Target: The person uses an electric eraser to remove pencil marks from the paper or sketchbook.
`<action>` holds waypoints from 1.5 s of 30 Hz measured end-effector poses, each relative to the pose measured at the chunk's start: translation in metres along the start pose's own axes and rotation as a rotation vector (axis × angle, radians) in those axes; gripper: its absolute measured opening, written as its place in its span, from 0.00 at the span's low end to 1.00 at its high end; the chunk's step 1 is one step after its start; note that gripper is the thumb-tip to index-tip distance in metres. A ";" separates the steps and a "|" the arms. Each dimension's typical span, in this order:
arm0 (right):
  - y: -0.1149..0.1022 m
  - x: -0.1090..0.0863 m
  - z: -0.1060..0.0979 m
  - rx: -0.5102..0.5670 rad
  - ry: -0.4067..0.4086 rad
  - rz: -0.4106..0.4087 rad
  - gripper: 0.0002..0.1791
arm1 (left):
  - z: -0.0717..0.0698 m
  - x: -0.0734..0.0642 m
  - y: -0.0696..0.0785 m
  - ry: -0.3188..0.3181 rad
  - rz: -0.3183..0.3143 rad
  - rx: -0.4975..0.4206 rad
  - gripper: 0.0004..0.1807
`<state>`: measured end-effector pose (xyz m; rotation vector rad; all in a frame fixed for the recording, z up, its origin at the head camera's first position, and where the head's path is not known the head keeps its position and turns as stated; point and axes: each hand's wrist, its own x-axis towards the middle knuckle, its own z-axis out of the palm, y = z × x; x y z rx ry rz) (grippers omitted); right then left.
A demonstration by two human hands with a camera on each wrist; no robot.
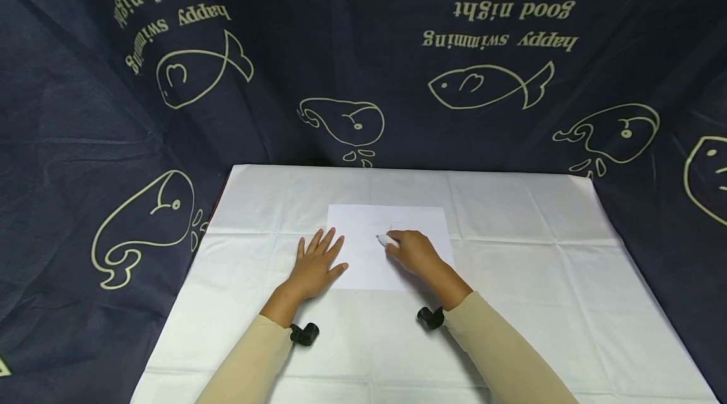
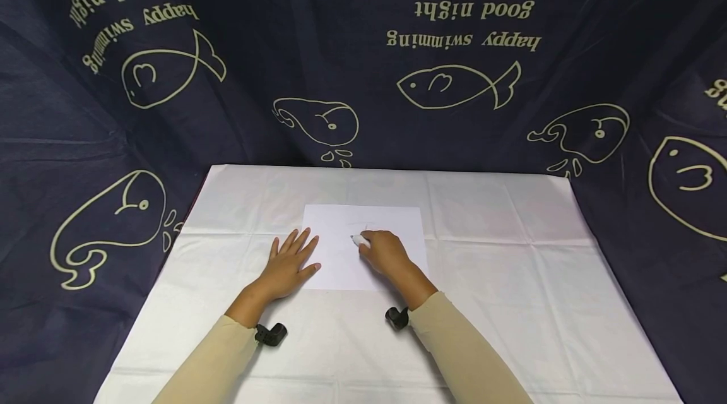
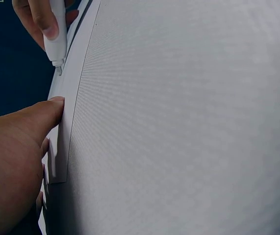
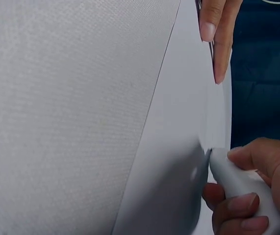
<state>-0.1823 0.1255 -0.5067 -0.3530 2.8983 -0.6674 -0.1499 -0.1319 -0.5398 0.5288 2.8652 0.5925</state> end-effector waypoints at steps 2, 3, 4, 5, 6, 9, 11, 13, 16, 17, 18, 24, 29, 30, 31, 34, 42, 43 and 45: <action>0.000 0.000 0.000 -0.005 0.003 0.000 0.20 | 0.000 0.000 0.000 -0.003 -0.001 -0.002 0.38; 0.000 0.000 0.001 -0.004 0.001 0.001 0.20 | 0.000 0.000 0.000 -0.002 0.000 -0.004 0.38; -0.001 0.000 0.001 -0.001 -0.005 0.002 0.20 | 0.000 0.000 0.000 -0.002 0.001 -0.006 0.38; -0.001 0.001 0.001 0.001 -0.013 0.004 0.21 | 0.000 0.000 0.000 -0.001 0.001 -0.007 0.38; -0.001 0.001 0.002 0.003 -0.017 0.004 0.21 | 0.000 0.000 0.000 -0.001 0.000 -0.007 0.38; -0.003 0.002 0.002 0.004 -0.012 0.017 0.21 | 0.000 0.000 0.000 -0.004 0.000 -0.005 0.38; -0.003 0.002 0.002 -0.002 -0.002 0.026 0.21 | 0.000 0.000 0.000 -0.005 0.000 -0.004 0.38; -0.004 0.002 0.002 0.001 -0.007 0.030 0.21 | 0.000 0.000 0.000 -0.006 0.001 -0.002 0.38; -0.005 0.002 0.001 0.003 -0.025 0.013 0.21 | 0.000 0.000 0.000 -0.004 0.000 0.000 0.38; -0.005 0.001 0.001 0.000 -0.027 0.009 0.21 | -0.001 0.000 0.000 -0.005 0.000 -0.001 0.38; -0.005 0.002 0.001 -0.001 -0.023 0.006 0.21 | -0.001 0.000 0.001 -0.005 0.001 -0.003 0.38; -0.006 0.001 0.002 -0.011 -0.004 0.006 0.21 | -0.002 -0.001 0.001 -0.005 0.003 -0.013 0.38; -0.007 0.002 0.004 -0.006 -0.010 0.003 0.22 | -0.001 -0.001 0.001 -0.007 0.002 -0.006 0.38; -0.006 0.002 0.004 -0.005 -0.003 0.005 0.21 | -0.001 -0.001 0.001 -0.008 0.002 -0.006 0.38; -0.007 0.002 0.004 -0.004 0.003 0.007 0.21 | -0.001 -0.001 0.001 -0.008 0.002 -0.005 0.38; -0.008 0.002 0.005 -0.002 -0.001 0.009 0.21 | -0.001 -0.001 0.001 0.000 0.004 -0.010 0.38; -0.013 0.001 0.005 -0.010 -0.015 0.016 0.21 | -0.001 -0.001 0.001 0.002 0.006 -0.008 0.38; -0.013 0.002 0.005 -0.013 -0.012 0.026 0.22 | -0.001 -0.001 0.001 0.002 0.006 -0.009 0.38; -0.014 0.002 0.005 -0.013 -0.006 0.037 0.22 | -0.001 -0.001 0.001 0.005 0.007 -0.013 0.37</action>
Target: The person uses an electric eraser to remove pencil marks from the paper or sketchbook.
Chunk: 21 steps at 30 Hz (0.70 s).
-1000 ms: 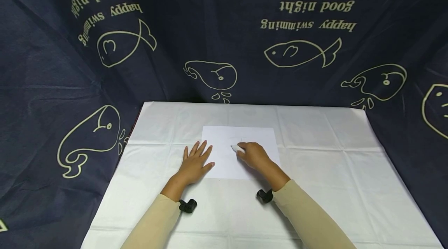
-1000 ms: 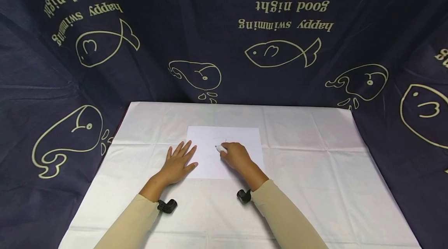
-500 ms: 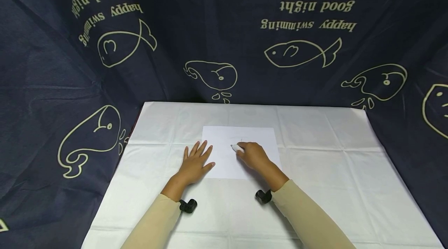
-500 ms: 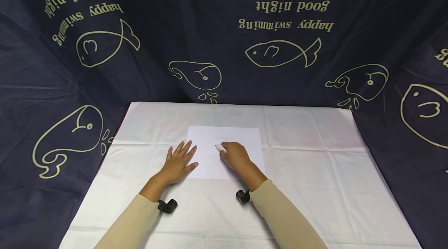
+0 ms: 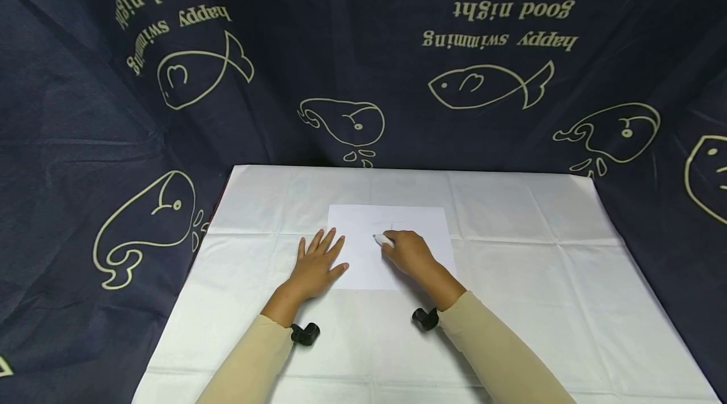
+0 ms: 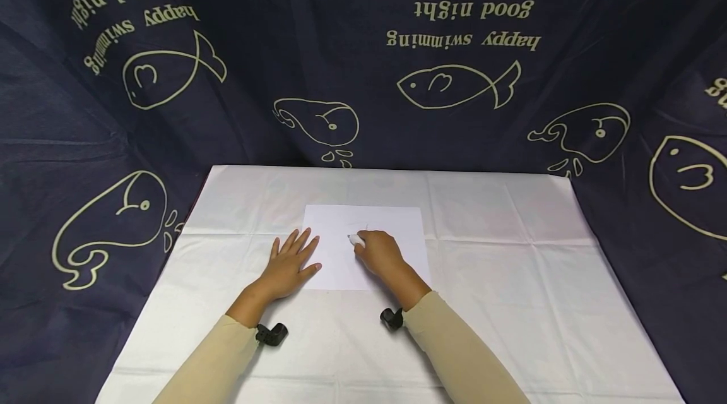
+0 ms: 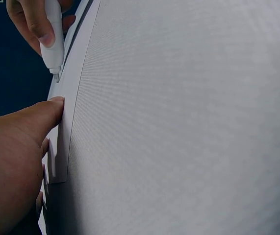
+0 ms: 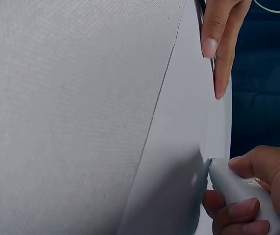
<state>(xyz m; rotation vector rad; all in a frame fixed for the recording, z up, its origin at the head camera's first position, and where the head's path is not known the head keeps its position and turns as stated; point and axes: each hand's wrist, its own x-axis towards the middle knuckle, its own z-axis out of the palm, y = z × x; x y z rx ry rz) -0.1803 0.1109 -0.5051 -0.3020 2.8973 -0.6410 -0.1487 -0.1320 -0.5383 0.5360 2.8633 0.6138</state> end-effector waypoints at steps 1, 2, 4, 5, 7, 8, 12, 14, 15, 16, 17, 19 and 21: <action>0.000 0.000 0.000 0.001 -0.003 0.002 0.22 | 0.000 0.000 0.000 0.002 0.000 -0.001 0.37; -0.001 0.000 0.000 0.007 -0.007 -0.001 0.22 | 0.000 0.000 0.000 0.002 -0.001 -0.001 0.38; -0.002 0.000 0.001 0.014 -0.021 -0.013 0.22 | 0.000 0.000 0.001 0.004 0.000 0.001 0.37; -0.003 0.000 0.001 0.015 -0.025 -0.022 0.21 | 0.000 0.000 0.001 0.004 -0.001 0.001 0.37; -0.004 0.000 0.002 0.015 -0.038 -0.028 0.22 | 0.000 0.000 0.001 0.001 -0.002 0.004 0.38; -0.004 0.000 0.002 0.013 -0.036 -0.029 0.21 | 0.000 0.000 0.001 0.000 -0.003 0.006 0.38; -0.004 -0.001 0.002 0.002 -0.015 -0.007 0.22 | 0.000 0.000 0.000 -0.002 -0.002 0.006 0.38; -0.004 -0.001 0.002 0.007 -0.003 -0.002 0.22 | 0.000 0.000 0.000 -0.004 -0.003 0.009 0.38; -0.004 -0.001 0.002 0.009 -0.001 -0.005 0.22 | 0.000 0.000 0.000 -0.006 -0.004 0.010 0.38; -0.004 -0.001 0.003 0.015 0.000 -0.010 0.22 | 0.000 0.000 0.000 -0.008 -0.006 0.012 0.38; -0.005 -0.001 0.004 0.017 -0.002 -0.018 0.22 | 0.000 0.001 0.000 -0.009 -0.006 0.013 0.38; -0.006 -0.001 0.005 0.024 -0.006 -0.033 0.21 | 0.000 0.001 0.000 -0.011 -0.008 0.014 0.38; -0.006 -0.001 0.005 0.023 -0.006 -0.040 0.21 | 0.000 0.001 0.000 -0.009 -0.007 0.015 0.38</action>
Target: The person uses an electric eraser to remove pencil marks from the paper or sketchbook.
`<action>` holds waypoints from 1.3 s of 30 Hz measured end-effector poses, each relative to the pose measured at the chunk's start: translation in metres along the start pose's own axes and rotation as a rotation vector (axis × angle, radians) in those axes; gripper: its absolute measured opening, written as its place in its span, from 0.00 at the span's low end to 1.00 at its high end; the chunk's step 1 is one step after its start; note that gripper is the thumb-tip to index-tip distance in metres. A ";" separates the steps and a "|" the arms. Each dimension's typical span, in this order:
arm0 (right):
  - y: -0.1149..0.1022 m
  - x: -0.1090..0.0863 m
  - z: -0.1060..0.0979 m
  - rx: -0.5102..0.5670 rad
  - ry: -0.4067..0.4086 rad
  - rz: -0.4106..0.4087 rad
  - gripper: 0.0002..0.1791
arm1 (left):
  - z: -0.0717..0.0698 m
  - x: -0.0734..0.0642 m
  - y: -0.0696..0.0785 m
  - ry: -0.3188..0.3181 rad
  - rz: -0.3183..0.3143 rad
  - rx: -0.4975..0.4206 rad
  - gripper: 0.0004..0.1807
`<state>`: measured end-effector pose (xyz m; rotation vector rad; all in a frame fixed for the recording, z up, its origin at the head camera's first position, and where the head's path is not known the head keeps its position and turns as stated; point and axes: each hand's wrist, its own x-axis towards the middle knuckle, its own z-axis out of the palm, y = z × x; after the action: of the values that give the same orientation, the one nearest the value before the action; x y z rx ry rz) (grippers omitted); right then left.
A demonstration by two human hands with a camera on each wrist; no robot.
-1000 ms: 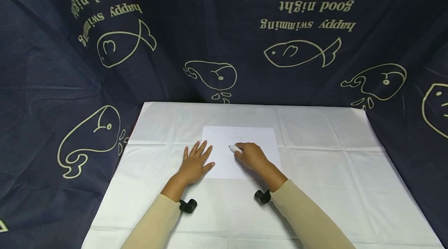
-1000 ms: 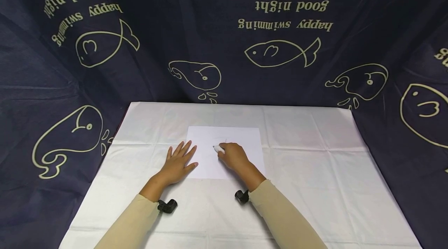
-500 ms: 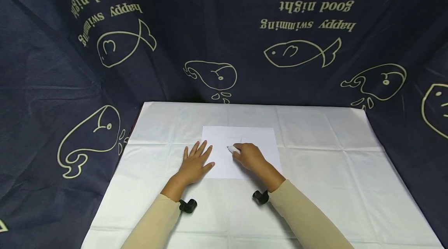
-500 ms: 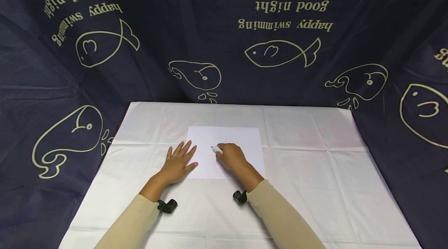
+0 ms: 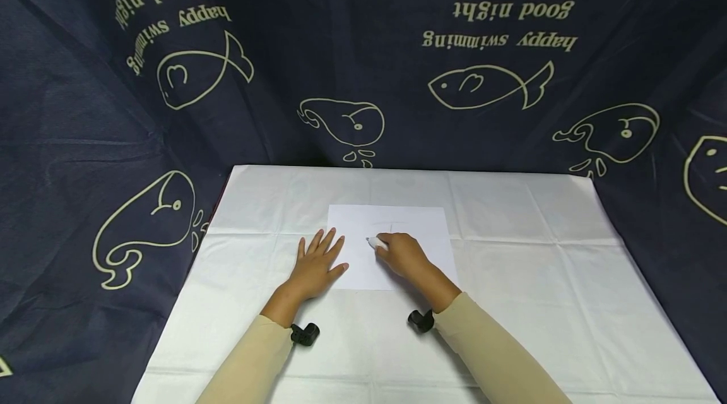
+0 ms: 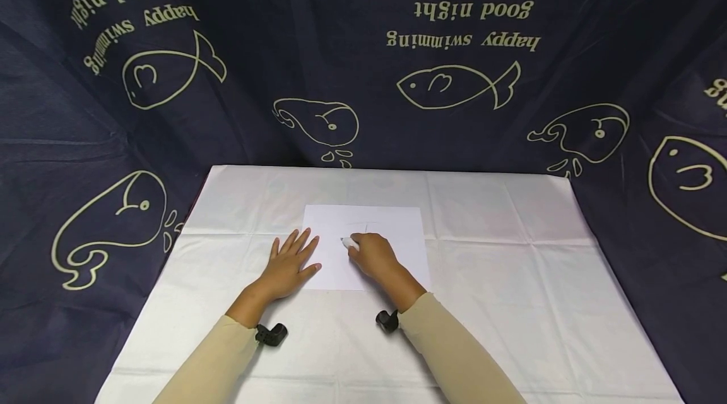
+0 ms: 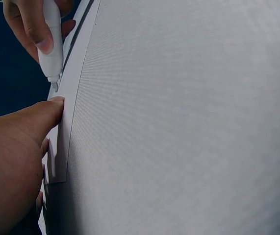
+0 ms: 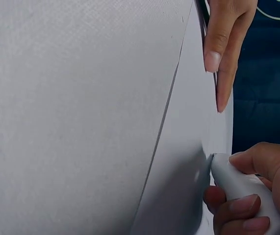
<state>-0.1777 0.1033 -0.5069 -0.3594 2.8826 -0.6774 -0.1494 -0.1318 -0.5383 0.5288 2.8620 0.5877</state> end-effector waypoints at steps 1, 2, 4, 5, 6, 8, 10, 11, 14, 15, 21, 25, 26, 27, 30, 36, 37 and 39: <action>0.000 0.000 0.000 0.000 0.000 0.003 0.22 | 0.000 0.000 0.000 0.002 0.000 -0.001 0.38; 0.000 0.000 -0.001 0.002 0.001 0.010 0.22 | 0.000 0.000 0.000 0.002 0.000 -0.002 0.38; 0.002 -0.001 -0.002 -0.007 0.004 0.024 0.22 | 0.000 0.000 0.000 0.003 0.001 -0.001 0.38; 0.004 -0.001 -0.003 -0.013 0.009 0.028 0.22 | 0.000 0.000 0.000 0.003 0.001 0.000 0.38; 0.005 -0.001 -0.004 -0.015 0.010 0.037 0.22 | 0.000 0.000 0.000 0.000 0.000 0.003 0.38; 0.010 -0.002 -0.006 -0.019 0.013 0.047 0.22 | -0.001 0.000 0.000 -0.004 -0.001 0.003 0.38; 0.014 -0.003 -0.008 -0.019 0.016 0.053 0.22 | -0.001 0.000 0.000 -0.003 -0.001 0.000 0.38; 0.016 -0.004 -0.009 -0.015 0.018 0.056 0.22 | -0.001 0.000 0.000 -0.006 -0.003 0.001 0.38; 0.022 -0.005 -0.013 -0.006 0.022 0.060 0.22 | -0.002 0.000 0.000 -0.007 -0.005 -0.002 0.38; 0.024 -0.006 -0.014 -0.005 0.024 0.061 0.21 | -0.002 0.000 0.000 -0.007 -0.005 -0.002 0.38; 0.032 -0.008 -0.018 -0.013 0.044 0.061 0.21 | -0.002 0.000 -0.001 -0.013 -0.006 -0.001 0.38; 0.035 -0.008 -0.018 -0.016 0.047 0.057 0.21 | -0.002 0.000 -0.001 -0.011 -0.007 -0.008 0.38; 0.035 -0.008 -0.018 -0.013 0.044 0.056 0.21 | -0.001 0.000 -0.001 -0.011 -0.007 -0.009 0.38; 0.034 -0.008 -0.018 -0.007 0.040 0.055 0.20 | -0.001 0.000 -0.001 -0.009 -0.006 -0.010 0.38; 0.034 -0.008 -0.019 -0.004 0.031 0.049 0.21 | -0.001 0.000 -0.001 -0.010 -0.007 -0.010 0.38; 0.035 -0.008 -0.020 -0.025 0.058 0.053 0.20 | -0.001 0.000 0.000 -0.008 -0.007 -0.009 0.38; 0.036 -0.008 -0.020 -0.028 0.059 0.052 0.20 | -0.001 0.000 0.000 -0.008 -0.007 -0.009 0.38; 0.036 -0.008 -0.020 -0.024 0.047 0.053 0.20 | -0.001 0.000 0.000 -0.008 -0.007 -0.007 0.38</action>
<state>-0.1814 0.1445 -0.5046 -0.2728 2.9356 -0.6516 -0.1494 -0.1322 -0.5376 0.5190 2.8519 0.5927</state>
